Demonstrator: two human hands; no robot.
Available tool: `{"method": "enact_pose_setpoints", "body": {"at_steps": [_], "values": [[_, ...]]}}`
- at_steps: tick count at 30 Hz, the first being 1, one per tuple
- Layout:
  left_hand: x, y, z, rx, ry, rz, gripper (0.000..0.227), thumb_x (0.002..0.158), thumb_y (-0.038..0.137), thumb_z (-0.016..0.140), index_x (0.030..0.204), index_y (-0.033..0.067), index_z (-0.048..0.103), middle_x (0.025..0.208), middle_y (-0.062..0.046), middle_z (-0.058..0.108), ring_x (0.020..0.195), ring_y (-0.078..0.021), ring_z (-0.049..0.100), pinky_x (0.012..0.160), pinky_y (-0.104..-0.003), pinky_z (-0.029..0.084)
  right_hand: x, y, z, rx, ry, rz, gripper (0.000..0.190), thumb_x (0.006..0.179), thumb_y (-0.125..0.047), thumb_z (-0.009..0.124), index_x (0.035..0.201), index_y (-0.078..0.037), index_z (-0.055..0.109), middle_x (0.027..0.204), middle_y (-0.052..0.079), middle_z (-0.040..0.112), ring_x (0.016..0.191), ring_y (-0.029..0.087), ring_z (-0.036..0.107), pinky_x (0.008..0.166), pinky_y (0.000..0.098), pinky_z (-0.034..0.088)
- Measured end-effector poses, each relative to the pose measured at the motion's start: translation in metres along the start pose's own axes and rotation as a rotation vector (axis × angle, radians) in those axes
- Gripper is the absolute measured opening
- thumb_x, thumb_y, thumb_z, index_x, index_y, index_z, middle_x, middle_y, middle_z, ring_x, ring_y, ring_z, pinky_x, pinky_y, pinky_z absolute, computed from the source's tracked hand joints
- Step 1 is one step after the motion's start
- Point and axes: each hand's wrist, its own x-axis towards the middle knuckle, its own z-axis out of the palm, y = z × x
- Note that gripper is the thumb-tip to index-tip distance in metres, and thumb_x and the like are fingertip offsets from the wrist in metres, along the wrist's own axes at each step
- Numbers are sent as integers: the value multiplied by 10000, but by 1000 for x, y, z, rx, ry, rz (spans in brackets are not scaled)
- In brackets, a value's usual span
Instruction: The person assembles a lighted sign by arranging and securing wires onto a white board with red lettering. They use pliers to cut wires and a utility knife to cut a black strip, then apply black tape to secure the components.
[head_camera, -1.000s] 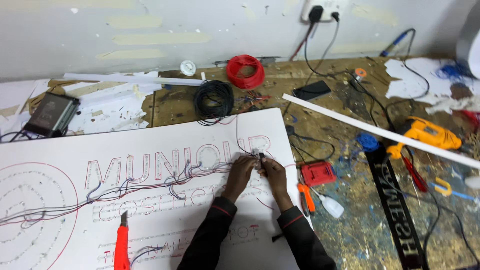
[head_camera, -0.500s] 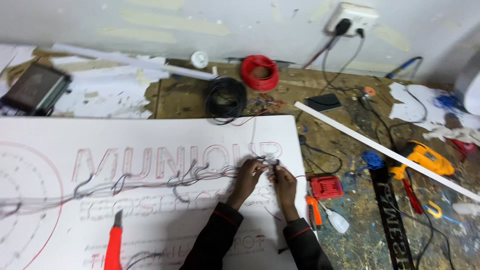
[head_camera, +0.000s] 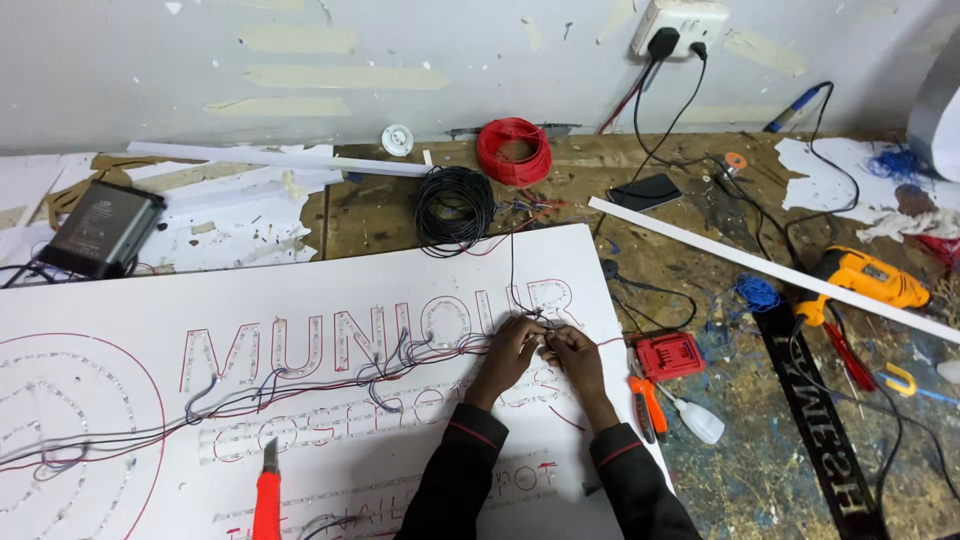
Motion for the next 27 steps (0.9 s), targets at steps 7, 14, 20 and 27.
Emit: {"method": "enact_pose_setpoints", "body": {"at_steps": [7,14,20,27], "values": [[3,-11,3,-57,-48,-14,102,1088,118,769,1190,126,769,1068,-144,756,1022,-399,717,946,-494,552,-13,-17,-4,27,-49,-35,99,1049,-66,809,1102,10,774,974,183,836,760,252,839,695,315,753],[1,-15,3,-155,-39,-154,189,1107,160,809,1284,97,793,1090,-166,761,1070,-389,792,934,-469,634,-29,-42,3,46,-60,-5,121,1048,-45,807,1145,26,796,943,180,824,740,243,841,680,290,760],[2,-6,-2,-187,-14,-204,436,1090,148,818,1502,141,677,1149,-161,864,1132,-361,826,995,-505,638,-8,-13,6,30,-31,-1,164,1030,-72,833,1166,20,824,904,186,818,666,230,826,594,252,734],[4,1,-4,-142,-21,-137,401,1110,105,792,1505,122,726,1137,-212,814,1029,-314,776,872,-453,603,-15,-23,2,37,-87,1,182,1044,-73,816,1186,42,813,906,185,805,700,254,837,643,285,754]]}}
